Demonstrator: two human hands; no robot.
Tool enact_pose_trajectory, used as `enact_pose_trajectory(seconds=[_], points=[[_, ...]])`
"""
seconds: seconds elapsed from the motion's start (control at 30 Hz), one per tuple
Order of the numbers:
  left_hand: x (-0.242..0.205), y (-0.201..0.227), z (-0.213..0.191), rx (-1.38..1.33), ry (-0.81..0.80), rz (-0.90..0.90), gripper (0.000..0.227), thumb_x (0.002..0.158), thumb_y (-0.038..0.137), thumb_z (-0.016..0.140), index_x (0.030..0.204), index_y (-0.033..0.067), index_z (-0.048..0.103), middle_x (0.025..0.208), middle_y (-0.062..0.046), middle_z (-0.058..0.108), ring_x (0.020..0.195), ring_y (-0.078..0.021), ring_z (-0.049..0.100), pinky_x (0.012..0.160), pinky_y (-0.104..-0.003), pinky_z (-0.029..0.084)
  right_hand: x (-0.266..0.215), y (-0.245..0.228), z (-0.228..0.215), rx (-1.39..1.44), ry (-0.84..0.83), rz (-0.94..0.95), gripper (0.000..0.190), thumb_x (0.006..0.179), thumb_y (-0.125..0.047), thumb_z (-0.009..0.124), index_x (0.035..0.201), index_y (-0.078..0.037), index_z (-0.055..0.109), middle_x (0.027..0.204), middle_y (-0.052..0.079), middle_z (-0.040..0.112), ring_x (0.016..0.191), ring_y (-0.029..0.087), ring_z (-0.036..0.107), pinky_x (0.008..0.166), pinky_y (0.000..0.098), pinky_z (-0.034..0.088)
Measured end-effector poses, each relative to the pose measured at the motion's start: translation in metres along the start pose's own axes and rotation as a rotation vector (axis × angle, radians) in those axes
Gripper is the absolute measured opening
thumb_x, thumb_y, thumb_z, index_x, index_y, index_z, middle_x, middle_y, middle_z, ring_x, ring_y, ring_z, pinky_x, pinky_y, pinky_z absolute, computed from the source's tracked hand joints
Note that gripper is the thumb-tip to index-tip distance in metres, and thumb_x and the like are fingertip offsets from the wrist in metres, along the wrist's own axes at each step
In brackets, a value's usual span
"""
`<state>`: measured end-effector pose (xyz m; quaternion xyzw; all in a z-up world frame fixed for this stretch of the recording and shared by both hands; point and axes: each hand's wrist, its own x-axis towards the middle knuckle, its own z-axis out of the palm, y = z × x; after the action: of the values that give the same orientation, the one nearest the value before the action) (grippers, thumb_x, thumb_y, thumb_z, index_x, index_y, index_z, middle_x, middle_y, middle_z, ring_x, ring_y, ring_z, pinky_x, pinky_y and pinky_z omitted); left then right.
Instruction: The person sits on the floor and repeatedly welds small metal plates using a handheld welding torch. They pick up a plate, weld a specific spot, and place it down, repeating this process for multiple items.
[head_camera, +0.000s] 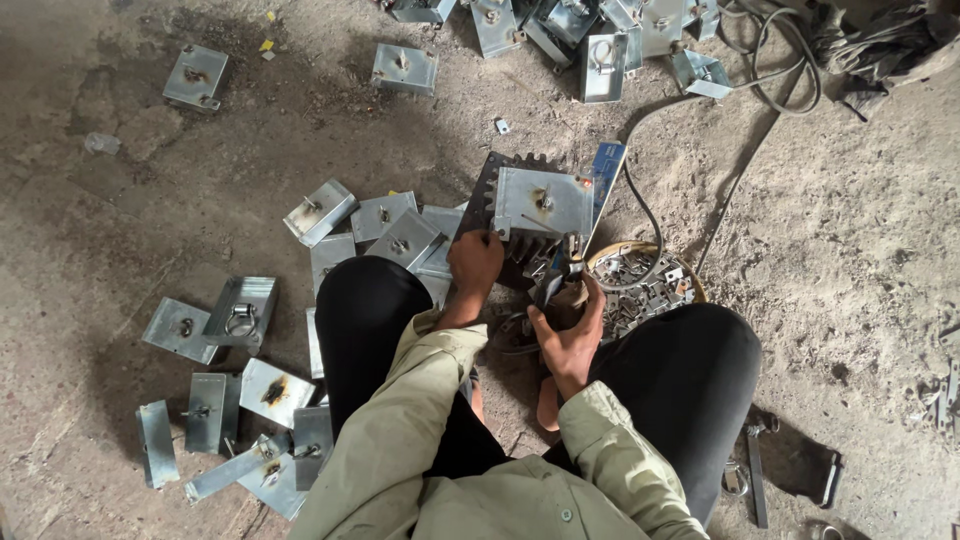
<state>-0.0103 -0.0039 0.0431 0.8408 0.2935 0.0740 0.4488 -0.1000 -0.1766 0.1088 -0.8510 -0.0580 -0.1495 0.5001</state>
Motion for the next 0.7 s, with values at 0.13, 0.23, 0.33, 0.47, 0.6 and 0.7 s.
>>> enact_pose_trajectory(seconds=[0.13, 0.23, 0.33, 0.47, 0.6, 0.7], points=[[-0.0011, 0.0035, -0.0031, 0.006, -0.016, -0.022, 0.031, 0.091, 0.031, 0.065, 0.093, 0.0045, 0.081, 0.084, -0.024, 0.074, 0.086, -0.0444, 0.072, 0.084, -0.05, 0.055, -0.0004, 0.0015, 0.0016, 0.005, -0.045, 0.004, 0.091, 0.074, -0.026, 0.086, 0.148, -0.001, 0.04, 0.132, 0.023, 0.058, 0.117, 0.036, 0.064, 0.1, 0.0462, 0.054], [-0.0004, 0.0024, -0.0031, -0.001, -0.019, -0.017, 0.031, 0.091, 0.031, 0.065, 0.093, 0.0042, 0.081, 0.084, -0.024, 0.074, 0.086, -0.0445, 0.072, 0.084, -0.051, 0.055, -0.0014, 0.0011, 0.0021, -0.048, -0.062, 0.005, 0.09, 0.072, -0.026, 0.087, 0.148, -0.002, 0.043, 0.128, 0.023, 0.061, 0.115, 0.038, 0.064, 0.101, 0.0488, 0.053], [0.001, 0.0007, -0.0025, -0.01, -0.019, -0.012, 0.031, 0.091, 0.031, 0.065, 0.094, 0.0043, 0.08, 0.084, -0.025, 0.073, 0.085, -0.0447, 0.072, 0.084, -0.051, 0.055, -0.001, 0.0018, 0.0035, -0.067, -0.061, -0.034, 0.09, 0.072, -0.026, 0.088, 0.147, -0.001, 0.044, 0.131, 0.024, 0.06, 0.119, 0.041, 0.062, 0.103, 0.0507, 0.05], [0.0024, -0.0005, -0.0013, -0.019, -0.032, -0.029, 0.032, 0.091, 0.032, 0.065, 0.092, 0.0032, 0.08, 0.083, -0.025, 0.073, 0.085, -0.0454, 0.071, 0.083, -0.052, 0.054, -0.0012, 0.0019, 0.0041, -0.092, -0.056, -0.083, 0.088, 0.072, -0.026, 0.088, 0.145, 0.0, 0.045, 0.134, 0.024, 0.059, 0.122, 0.043, 0.06, 0.105, 0.0514, 0.049], [0.004, -0.0024, 0.0012, 0.001, -0.024, -0.019, 0.032, 0.091, 0.032, 0.066, 0.091, 0.0029, 0.08, 0.083, -0.026, 0.073, 0.085, -0.0458, 0.071, 0.083, -0.052, 0.055, -0.0006, 0.0017, 0.0044, -0.089, -0.061, -0.096, 0.088, 0.072, -0.025, 0.087, 0.145, 0.001, 0.046, 0.132, 0.023, 0.06, 0.12, 0.041, 0.061, 0.104, 0.0505, 0.049], [0.0048, -0.0037, 0.0016, -0.011, -0.031, -0.015, 0.031, 0.091, 0.031, 0.065, 0.092, 0.0032, 0.08, 0.083, -0.025, 0.073, 0.084, -0.0451, 0.072, 0.083, -0.051, 0.055, 0.0, 0.0038, 0.0055, -0.066, -0.106, 0.027, 0.091, 0.07, -0.027, 0.087, 0.147, 0.0, 0.046, 0.115, 0.018, 0.065, 0.105, 0.035, 0.066, 0.1, 0.0484, 0.053]])
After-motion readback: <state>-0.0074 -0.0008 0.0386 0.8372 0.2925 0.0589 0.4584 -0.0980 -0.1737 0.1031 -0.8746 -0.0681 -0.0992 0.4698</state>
